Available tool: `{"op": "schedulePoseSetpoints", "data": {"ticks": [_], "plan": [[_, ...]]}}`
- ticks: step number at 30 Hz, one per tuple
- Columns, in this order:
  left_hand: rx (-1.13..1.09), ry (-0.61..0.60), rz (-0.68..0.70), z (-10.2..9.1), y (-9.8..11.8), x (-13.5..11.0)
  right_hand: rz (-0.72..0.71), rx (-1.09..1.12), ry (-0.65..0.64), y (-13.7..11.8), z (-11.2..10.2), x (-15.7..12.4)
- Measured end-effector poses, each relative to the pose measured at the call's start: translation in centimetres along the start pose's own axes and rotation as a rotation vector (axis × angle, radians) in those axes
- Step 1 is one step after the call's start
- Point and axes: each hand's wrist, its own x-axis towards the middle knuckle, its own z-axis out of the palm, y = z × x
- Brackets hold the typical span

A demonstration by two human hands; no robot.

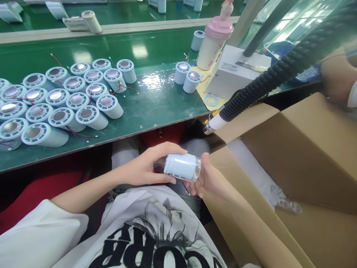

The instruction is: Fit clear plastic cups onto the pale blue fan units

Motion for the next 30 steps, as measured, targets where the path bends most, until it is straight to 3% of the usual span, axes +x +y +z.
{"op": "schedulePoseSetpoints", "data": {"ticks": [4,6,7,9,12,14,23,27,29,30], "plan": [[-0.139,0.012,-0.200,0.2,0.8,-0.3,-0.666,-0.535,0.164,0.8,-0.7,-0.6],[-0.170,0.012,-0.223,0.2,1.0,-0.3,-0.882,-0.841,0.175,0.9,-1.0,-0.9],[-0.178,0.009,-0.221,0.1,1.0,-0.3,-0.923,-0.915,0.172,0.9,-1.1,-1.0],[-0.168,-0.006,-0.196,-0.1,0.8,-0.2,-0.845,-0.836,0.157,0.9,-1.1,-1.1],[-0.126,-0.048,-0.126,-0.3,0.4,-0.2,-0.541,-0.397,0.091,0.7,-0.7,-1.0],[-0.138,-0.070,-0.122,-0.4,0.3,-0.3,-0.425,-0.210,0.089,0.6,-0.4,-0.9],[-0.336,-0.126,-0.294,0.1,-0.2,-0.4,-0.271,-0.146,0.164,0.1,0.1,-0.9],[-0.445,-0.124,-0.489,0.4,-0.8,-1.0,-0.107,-0.004,0.095,1.2,0.6,0.0],[-0.398,-0.079,-0.617,-0.2,-1.4,-0.4,-0.046,-0.007,0.027,1.6,-0.5,0.5],[-0.348,-0.056,-0.643,-0.5,-2.0,0.3,-0.050,-0.102,0.065,1.7,-1.8,0.6]]}}
